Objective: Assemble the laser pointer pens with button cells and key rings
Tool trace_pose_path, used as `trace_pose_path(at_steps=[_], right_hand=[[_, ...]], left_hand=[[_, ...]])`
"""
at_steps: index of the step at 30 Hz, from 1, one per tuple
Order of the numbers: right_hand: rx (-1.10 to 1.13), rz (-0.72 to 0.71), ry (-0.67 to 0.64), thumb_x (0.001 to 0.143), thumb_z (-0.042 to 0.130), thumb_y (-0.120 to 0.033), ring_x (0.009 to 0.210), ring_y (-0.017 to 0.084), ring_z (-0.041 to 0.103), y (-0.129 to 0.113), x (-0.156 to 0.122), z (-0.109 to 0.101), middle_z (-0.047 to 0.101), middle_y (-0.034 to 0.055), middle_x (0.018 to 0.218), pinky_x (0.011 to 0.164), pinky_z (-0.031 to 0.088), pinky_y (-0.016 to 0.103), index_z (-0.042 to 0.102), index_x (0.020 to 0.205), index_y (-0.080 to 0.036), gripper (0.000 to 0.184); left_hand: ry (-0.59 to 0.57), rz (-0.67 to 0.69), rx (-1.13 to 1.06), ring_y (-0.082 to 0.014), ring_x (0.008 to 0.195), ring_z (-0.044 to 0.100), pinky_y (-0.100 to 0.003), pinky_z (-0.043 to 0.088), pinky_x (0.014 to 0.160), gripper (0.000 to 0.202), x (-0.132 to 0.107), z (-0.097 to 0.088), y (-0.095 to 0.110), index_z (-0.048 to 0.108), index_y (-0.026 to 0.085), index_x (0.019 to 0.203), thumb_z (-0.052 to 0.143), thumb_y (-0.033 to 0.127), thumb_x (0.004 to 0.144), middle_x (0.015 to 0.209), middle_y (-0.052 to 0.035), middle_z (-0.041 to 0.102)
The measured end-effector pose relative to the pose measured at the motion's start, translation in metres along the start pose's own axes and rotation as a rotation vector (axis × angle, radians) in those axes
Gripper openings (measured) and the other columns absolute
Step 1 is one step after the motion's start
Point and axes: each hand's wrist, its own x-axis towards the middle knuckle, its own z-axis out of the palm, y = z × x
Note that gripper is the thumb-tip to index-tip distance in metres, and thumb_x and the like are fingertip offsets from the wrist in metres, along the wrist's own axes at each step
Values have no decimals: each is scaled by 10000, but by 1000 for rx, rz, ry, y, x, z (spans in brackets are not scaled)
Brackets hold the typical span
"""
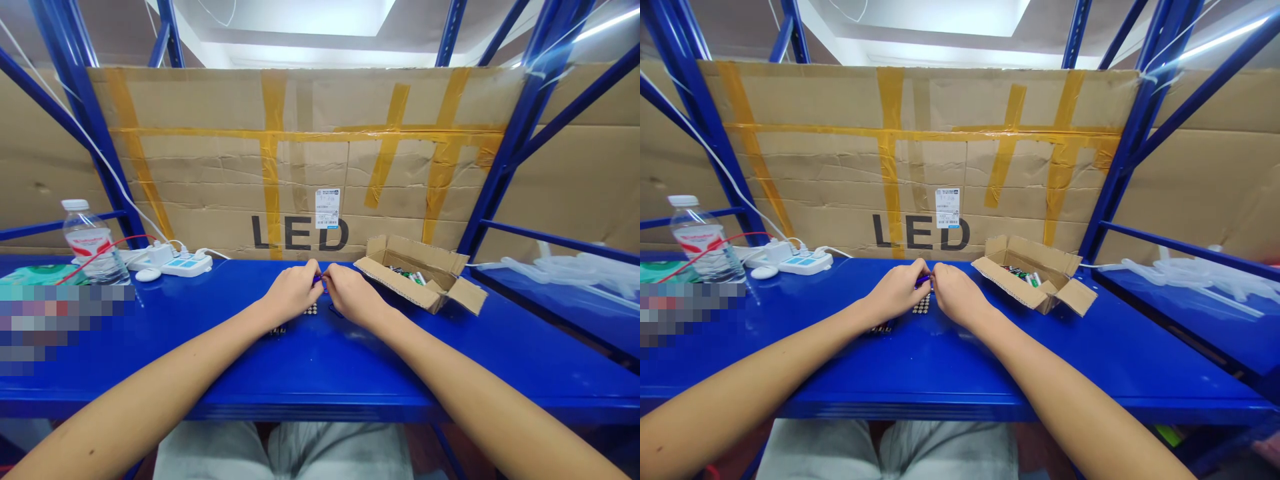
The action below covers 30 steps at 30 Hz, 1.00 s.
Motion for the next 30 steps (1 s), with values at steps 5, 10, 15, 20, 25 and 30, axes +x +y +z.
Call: trace_pose_path(at_steps=[5,10,15,20,25,30], right_hand=[[313,136,86,960,394,-196,723,171,561,9,1,-3,623,48,799,666,379,288,489,854,-190,142],[480,252,98,944,403,-250,645,154,519,21,5,0,557,-9,673,624,366,281,481,787,-201,182],[707,399,75,904,431,-254,572,133,523,33,8,6,561,-24,623,561,401,261,459,754,-206,160],[961,510,7,852,487,-244,529,136,570,40,10,6,598,-2,640,500,453,269,469,751,-204,110],[1225,523,-85,749,517,-167,583,163,637,33,9,0,648,27,647,599,516,314,546,807,-181,67],[1349,423,-226,762,586,-268,636,175,654,26,5,-3,676,39,684,664,507,337,594,847,-171,130]], left_hand=[[27,9,-62,-228,777,639,-291,401,641,106,2,-1,-6,531,207,973,540,259,880,842,-57,681],[36,-32,-319,-177,728,610,-280,416,667,148,7,1,-16,564,198,943,606,299,844,794,-21,669],[19,-76,-392,-154,737,581,-281,423,691,156,11,0,-27,603,188,926,635,254,788,854,-17,675],[52,-102,-470,-145,730,560,-284,432,691,150,14,-3,-34,624,173,907,640,234,772,857,-22,663],[102,-84,-634,-137,691,577,-279,449,662,177,14,-6,-31,628,169,887,661,317,796,797,-17,654],[66,-104,-796,-114,574,543,-257,425,573,209,12,-5,-22,639,156,833,664,362,807,691,-11,646]])
